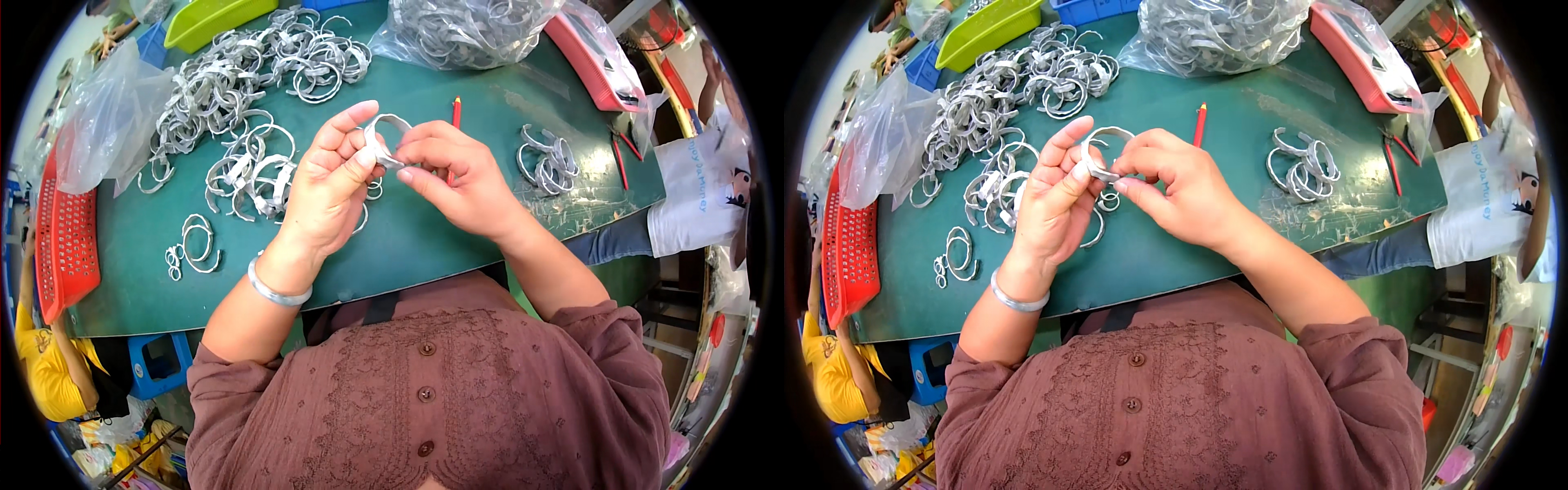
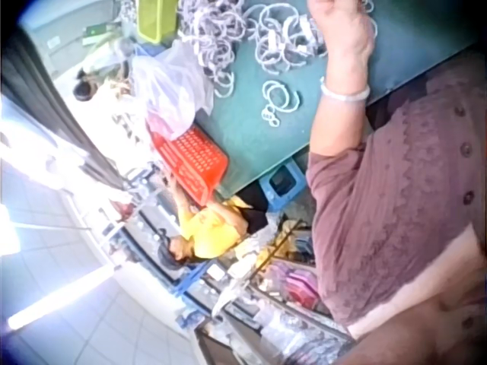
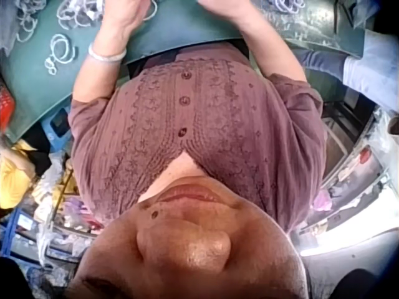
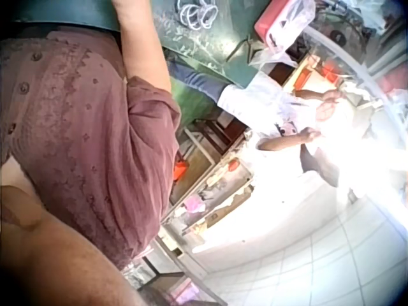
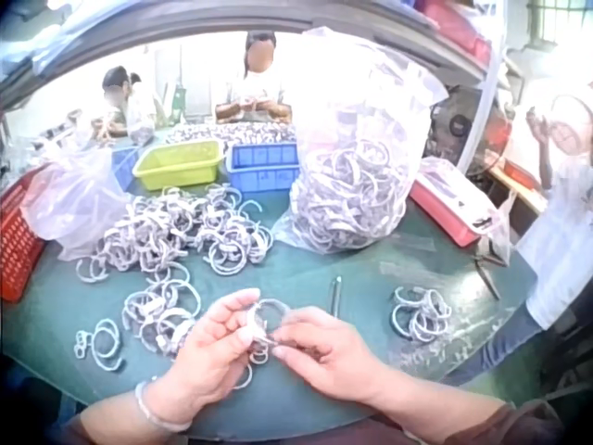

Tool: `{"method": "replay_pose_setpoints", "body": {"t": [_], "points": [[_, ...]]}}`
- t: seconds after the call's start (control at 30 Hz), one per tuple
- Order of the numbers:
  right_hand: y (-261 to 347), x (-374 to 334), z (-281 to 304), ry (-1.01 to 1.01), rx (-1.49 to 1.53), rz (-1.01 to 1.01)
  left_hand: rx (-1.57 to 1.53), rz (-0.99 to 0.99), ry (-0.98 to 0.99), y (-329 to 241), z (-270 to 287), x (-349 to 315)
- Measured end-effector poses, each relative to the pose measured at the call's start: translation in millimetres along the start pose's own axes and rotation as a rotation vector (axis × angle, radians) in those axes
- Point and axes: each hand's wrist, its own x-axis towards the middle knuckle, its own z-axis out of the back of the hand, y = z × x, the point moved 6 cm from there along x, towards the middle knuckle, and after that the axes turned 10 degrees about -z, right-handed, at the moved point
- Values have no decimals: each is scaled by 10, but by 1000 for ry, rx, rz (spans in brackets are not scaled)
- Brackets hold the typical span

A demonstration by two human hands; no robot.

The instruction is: The person assembles metal hoops by hand at a workstation, picking up individual metal rings and small white plastic components, fitting them together, and occasionally using a red pencil to mark or adjust the assembly.

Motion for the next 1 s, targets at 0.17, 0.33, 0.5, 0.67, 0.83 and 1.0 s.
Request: {"method": "replay_pose_setpoints", "body": {"t": [0.17,0.33,0.5,0.67,0.83,1.0], "points": [[101,5,15,-50,-226,180,-25,-20,9,-21,-7,11],[148,4,37,-81,-136,134,-32,-50,31,-15,-12,8],[186,9,41,-101,-213,155,-16,-68,22,-15,-16,9],[313,6,94,-173,-476,313,96,-89,10,-36,-13,11],[382,-18,92,-172,-675,396,227,-73,-37,-58,17,11],[392,-27,78,-168,-766,426,242,-67,-56,-67,22,13]]}}
